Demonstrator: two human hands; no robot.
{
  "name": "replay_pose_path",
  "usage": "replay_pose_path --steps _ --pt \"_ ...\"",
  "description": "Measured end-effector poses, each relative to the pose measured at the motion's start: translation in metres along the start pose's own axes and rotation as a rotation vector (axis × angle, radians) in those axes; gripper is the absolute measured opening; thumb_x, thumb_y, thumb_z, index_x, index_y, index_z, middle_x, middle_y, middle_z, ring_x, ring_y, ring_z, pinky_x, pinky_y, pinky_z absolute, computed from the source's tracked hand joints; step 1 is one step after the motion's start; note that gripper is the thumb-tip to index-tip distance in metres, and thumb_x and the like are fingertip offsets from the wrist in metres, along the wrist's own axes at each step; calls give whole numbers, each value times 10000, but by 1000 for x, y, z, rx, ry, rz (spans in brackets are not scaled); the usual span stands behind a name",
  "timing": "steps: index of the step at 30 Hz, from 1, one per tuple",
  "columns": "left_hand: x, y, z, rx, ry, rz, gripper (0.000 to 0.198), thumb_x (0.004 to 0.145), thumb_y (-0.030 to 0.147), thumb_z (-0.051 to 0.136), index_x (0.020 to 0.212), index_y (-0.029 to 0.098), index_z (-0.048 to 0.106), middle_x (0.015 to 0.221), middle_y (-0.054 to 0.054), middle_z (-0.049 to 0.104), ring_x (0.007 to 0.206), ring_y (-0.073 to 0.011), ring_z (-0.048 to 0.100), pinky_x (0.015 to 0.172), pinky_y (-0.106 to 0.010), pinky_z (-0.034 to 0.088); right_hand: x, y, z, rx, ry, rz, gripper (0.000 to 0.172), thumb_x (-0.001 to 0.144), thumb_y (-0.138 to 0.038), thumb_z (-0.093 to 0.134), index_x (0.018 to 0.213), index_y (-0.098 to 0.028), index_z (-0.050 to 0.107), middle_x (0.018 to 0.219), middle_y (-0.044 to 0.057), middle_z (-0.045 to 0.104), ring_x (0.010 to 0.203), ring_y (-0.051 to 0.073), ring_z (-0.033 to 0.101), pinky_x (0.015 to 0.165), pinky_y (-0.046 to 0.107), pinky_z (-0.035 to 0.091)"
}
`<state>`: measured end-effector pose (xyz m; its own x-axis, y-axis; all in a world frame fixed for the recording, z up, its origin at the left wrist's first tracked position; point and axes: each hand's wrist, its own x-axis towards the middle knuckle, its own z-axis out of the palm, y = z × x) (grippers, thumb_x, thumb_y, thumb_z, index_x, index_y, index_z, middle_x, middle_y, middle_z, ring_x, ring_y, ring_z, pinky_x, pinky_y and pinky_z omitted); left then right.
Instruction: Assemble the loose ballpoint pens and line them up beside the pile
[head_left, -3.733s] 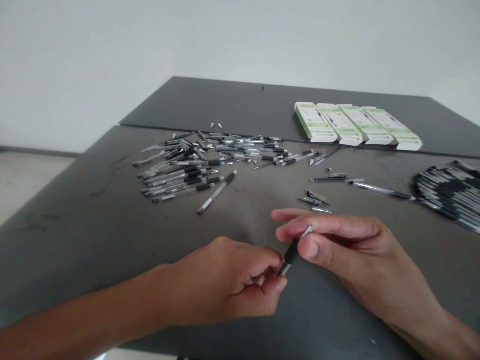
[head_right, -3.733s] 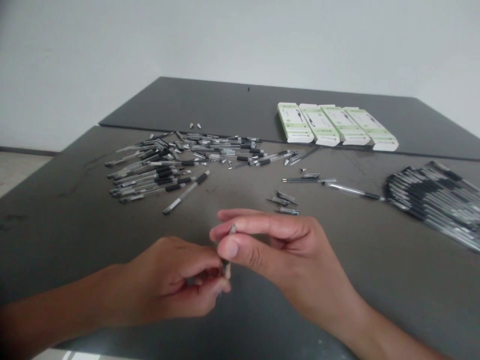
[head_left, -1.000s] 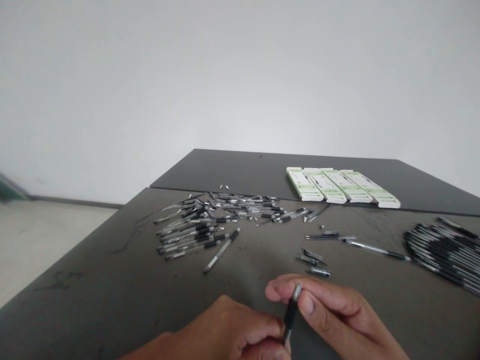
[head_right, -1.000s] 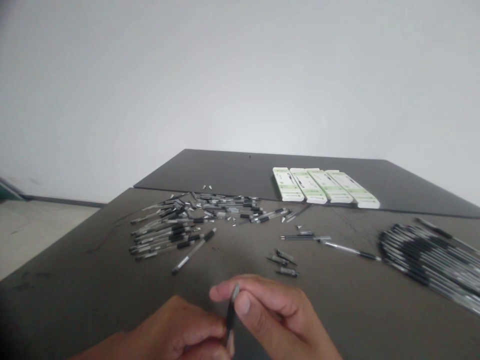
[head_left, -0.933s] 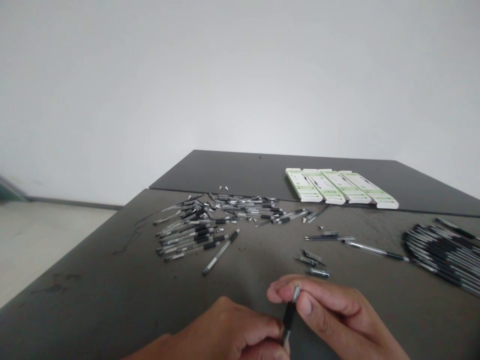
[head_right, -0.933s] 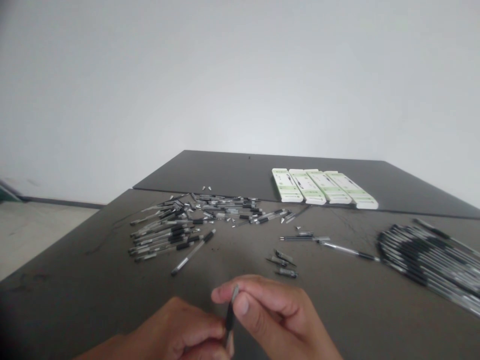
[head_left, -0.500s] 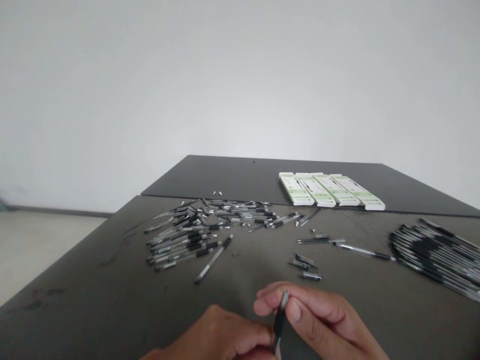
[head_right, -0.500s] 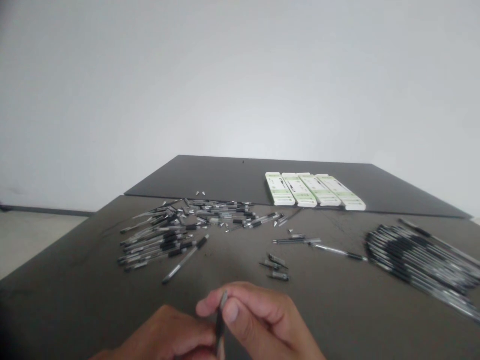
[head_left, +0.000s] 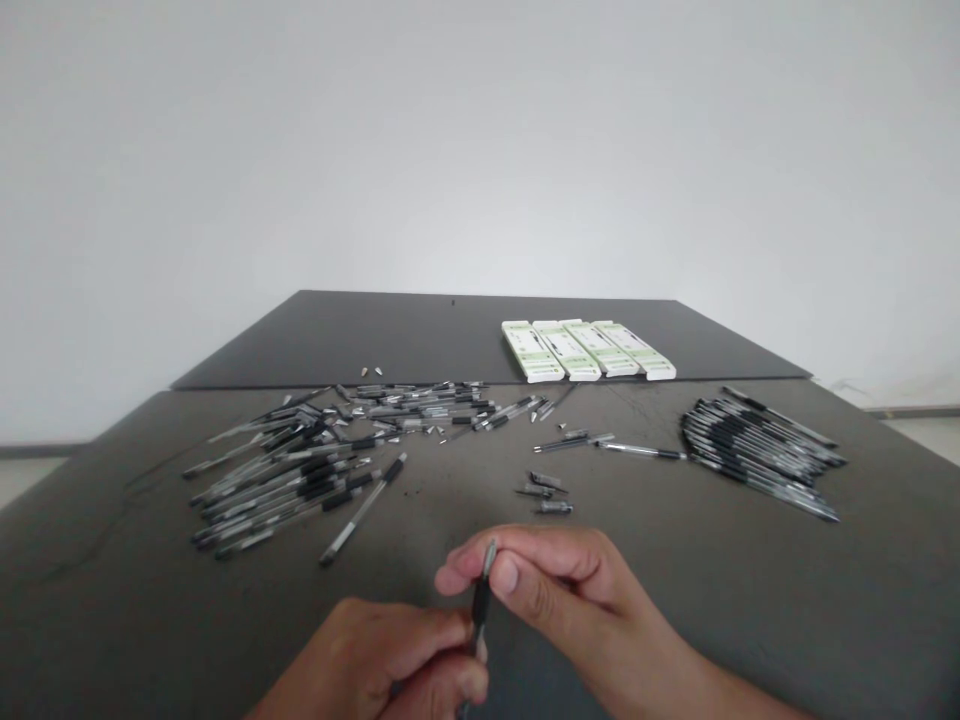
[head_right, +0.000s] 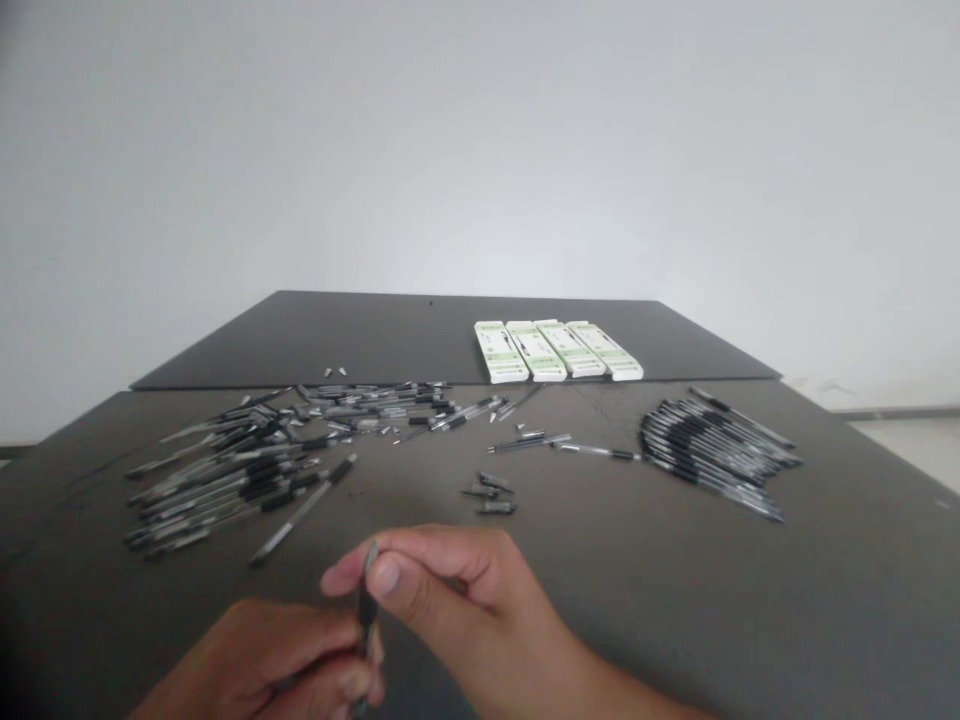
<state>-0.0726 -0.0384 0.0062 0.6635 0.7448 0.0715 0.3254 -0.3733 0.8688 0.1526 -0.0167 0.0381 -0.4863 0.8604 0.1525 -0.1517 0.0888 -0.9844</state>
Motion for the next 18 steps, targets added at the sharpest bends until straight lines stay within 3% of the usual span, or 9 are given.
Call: replay_pose_path --steps 5,13,15,18 --pt "-1 1 0 -54 75 -10 242 1119 256 561 970 199 744 736 27 806 629 -83 799 633 -88 563 -1 -6 -1 14 37 5 195 1049 -406 751 1099 -295 903 1013 6 882 822 121 795 767 208 641" --pt "-1 8 -5 -62 102 10 175 1099 232 655 977 193 773 726 55 804 626 -50 787 648 -55 554 0 -10 -3 -22 95 50 133 1022 -323 785 1063 -285 906 1064 -11 895 944 136 831 882 228 676" --pt "-1 9 -4 -70 104 3 186 1095 236 663 953 192 774 711 58 798 614 -49 784 636 -52 552 0 -7 -3 42 69 67 136 1029 -318 780 1091 -293 898 1100 -9 893 929 129 830 884 241 678" --pt "-3 7 -4 -106 128 -7 189 1087 244 670 952 198 792 695 58 794 588 -57 779 604 -61 557 -1 -1 -2 203 -75 55 250 1040 -293 765 1277 -315 842 1170 2 880 840 120 815 811 270 682"
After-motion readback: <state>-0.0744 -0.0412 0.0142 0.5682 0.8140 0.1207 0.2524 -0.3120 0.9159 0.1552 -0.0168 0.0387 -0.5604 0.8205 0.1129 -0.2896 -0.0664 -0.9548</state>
